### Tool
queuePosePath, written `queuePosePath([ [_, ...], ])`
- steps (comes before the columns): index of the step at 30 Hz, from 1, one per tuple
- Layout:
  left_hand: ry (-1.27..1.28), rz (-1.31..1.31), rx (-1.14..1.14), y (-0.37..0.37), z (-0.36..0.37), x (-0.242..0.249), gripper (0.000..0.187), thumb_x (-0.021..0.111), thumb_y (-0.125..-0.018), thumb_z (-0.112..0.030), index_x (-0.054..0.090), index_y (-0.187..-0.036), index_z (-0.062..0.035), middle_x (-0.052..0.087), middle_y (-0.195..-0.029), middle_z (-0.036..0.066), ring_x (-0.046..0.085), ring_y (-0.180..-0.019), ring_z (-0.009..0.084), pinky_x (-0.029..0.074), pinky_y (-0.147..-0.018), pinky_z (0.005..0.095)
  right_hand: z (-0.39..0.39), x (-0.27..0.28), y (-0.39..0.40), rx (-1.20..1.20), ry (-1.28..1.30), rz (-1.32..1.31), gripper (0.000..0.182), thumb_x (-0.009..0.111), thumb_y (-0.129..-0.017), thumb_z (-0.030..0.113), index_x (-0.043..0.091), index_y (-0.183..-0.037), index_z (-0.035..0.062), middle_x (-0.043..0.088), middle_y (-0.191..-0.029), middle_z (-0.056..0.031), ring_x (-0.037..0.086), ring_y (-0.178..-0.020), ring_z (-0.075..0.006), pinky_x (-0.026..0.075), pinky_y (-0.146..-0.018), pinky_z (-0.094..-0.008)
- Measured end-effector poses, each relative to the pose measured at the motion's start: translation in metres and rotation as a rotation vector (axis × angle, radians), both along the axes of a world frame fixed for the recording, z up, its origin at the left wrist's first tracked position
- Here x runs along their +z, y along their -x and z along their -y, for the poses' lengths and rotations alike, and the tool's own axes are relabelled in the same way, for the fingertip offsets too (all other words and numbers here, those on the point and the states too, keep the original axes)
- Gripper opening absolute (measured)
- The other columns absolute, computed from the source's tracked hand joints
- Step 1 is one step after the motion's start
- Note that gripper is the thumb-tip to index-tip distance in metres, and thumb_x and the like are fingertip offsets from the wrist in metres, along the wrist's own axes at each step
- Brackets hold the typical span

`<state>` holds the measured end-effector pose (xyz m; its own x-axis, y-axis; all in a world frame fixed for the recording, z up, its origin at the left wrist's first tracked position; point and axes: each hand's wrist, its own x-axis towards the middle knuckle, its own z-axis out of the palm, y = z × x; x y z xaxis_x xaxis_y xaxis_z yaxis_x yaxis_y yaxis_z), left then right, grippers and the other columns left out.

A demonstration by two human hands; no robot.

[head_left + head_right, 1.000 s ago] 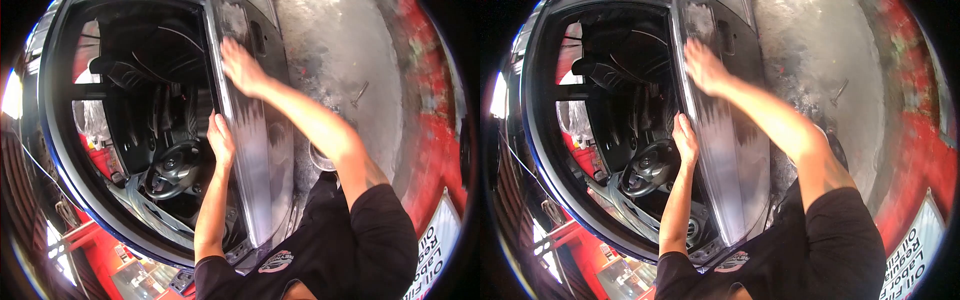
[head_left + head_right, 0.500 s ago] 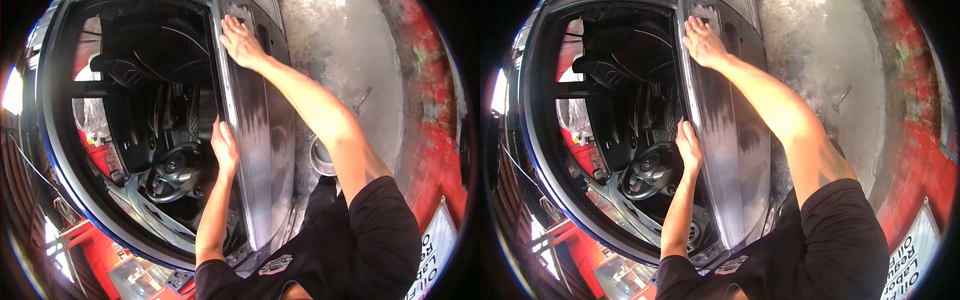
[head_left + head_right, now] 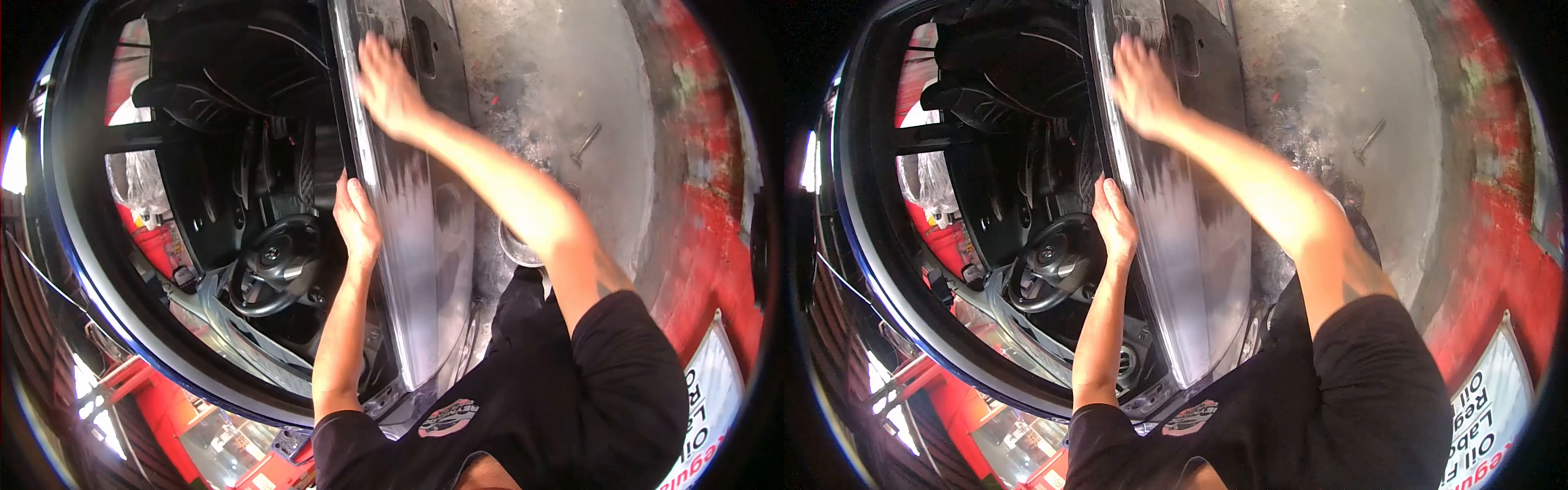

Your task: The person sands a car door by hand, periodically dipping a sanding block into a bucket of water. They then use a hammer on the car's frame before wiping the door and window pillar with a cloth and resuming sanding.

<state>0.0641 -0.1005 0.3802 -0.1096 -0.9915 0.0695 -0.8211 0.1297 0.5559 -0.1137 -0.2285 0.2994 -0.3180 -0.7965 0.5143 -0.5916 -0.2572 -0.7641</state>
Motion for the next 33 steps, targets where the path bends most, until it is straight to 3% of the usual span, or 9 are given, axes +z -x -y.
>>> queuePosePath([
  [4,-0.012,0.011,0.024,-0.010,0.002,-0.011,0.056,0.039,-0.115,-0.034,0.054,-0.148,0.0082,0.069,-0.130,0.031,0.068,-0.122,0.0404,0.050,-0.106,0.0440,-0.191,-0.040,-0.074,0.396,-0.092,0.105,0.072,0.061,-0.106,0.028,0.032,-0.162,-0.0068,0.017,-0.175,-0.0252,0.014,-0.164,-0.0407,0.016,-0.132,-0.0560],
  [6,-0.054,-0.014,0.023,-0.009,0.002,-0.007,0.056,0.039,-0.115,-0.035,0.054,-0.147,0.0083,0.069,-0.130,0.031,0.067,-0.122,0.0406,0.049,-0.106,0.0443,-0.159,-0.031,-0.046,0.409,-0.111,-0.046,0.070,0.056,-0.108,0.032,0.032,-0.164,-0.0038,0.019,-0.175,-0.0234,0.016,-0.163,-0.0395,0.016,-0.132,-0.0550],
  [11,0.041,0.001,-0.036,-0.003,0.000,-0.002,0.054,0.040,-0.115,-0.034,0.056,-0.145,0.0090,0.070,-0.127,0.031,0.068,-0.121,0.0407,0.050,-0.105,0.0443,0.018,-0.011,0.017,0.065,-0.013,0.184,0.070,0.041,-0.113,0.040,0.031,-0.161,-0.0093,0.024,-0.172,-0.0296,0.018,-0.162,-0.0445,0.017,-0.132,-0.0536],
  [13,0.017,0.000,-0.015,-0.006,0.000,-0.005,0.054,0.040,-0.115,-0.033,0.055,-0.145,0.0090,0.070,-0.126,0.031,0.068,-0.120,0.0407,0.050,-0.105,0.0443,-0.018,-0.007,-0.011,-0.012,-0.060,0.211,0.072,0.042,-0.112,0.041,0.029,-0.161,-0.0109,0.021,-0.172,-0.0319,0.017,-0.161,-0.0457,0.016,-0.132,-0.0545],
  [17,-0.032,-0.038,-0.008,-0.004,-0.003,-0.003,0.054,0.040,-0.115,-0.033,0.055,-0.145,0.0089,0.070,-0.127,0.031,0.068,-0.120,0.0411,0.050,-0.104,0.0448,-0.191,-0.032,-0.084,0.310,-0.189,0.192,0.078,0.054,-0.109,0.034,0.020,-0.166,-0.0074,0.007,-0.176,-0.0271,0.009,-0.164,-0.0438,0.012,-0.133,-0.0555],
  [20,-0.015,-0.013,-0.018,-0.003,0.003,-0.006,0.054,0.040,-0.115,-0.034,0.055,-0.145,0.0079,0.070,-0.126,0.031,0.069,-0.118,0.0407,0.051,-0.103,0.0448,-0.132,-0.025,-0.048,0.225,-0.120,0.073,0.071,0.049,-0.111,0.036,0.027,-0.165,-0.0054,0.015,-0.175,-0.0273,0.014,-0.163,-0.0420,0.015,-0.132,-0.0551],
  [24,0.054,0.014,-0.051,-0.005,-0.004,-0.001,0.053,0.040,-0.116,-0.035,0.056,-0.144,0.0065,0.071,-0.122,0.029,0.070,-0.113,0.0377,0.052,-0.100,0.0437,0.019,-0.011,0.014,-0.011,-0.116,0.297,0.071,0.040,-0.113,0.040,0.029,-0.161,-0.0104,0.022,-0.172,-0.0315,0.019,-0.161,-0.0454,0.017,-0.131,-0.0555],
  [30,-0.042,0.003,0.001,-0.008,0.001,-0.008,0.054,0.040,-0.115,-0.036,0.057,-0.144,0.0055,0.071,-0.122,0.030,0.070,-0.113,0.0405,0.052,-0.100,0.0451,-0.188,-0.031,-0.083,0.268,-0.250,0.307,0.075,0.050,-0.111,0.032,0.017,-0.166,-0.0074,0.006,-0.176,-0.0290,0.006,-0.163,-0.0470,0.011,-0.131,-0.0594],
  [33,0.008,0.045,-0.001,-0.010,0.005,-0.012,0.053,0.039,-0.116,-0.036,0.056,-0.144,0.0054,0.071,-0.123,0.030,0.069,-0.115,0.0423,0.052,-0.100,0.0467,-0.143,-0.028,-0.049,0.222,-0.213,0.305,0.072,0.044,-0.113,0.034,0.017,-0.166,-0.0065,0.008,-0.175,-0.0306,0.008,-0.163,-0.0463,0.013,-0.132,-0.0564],
])
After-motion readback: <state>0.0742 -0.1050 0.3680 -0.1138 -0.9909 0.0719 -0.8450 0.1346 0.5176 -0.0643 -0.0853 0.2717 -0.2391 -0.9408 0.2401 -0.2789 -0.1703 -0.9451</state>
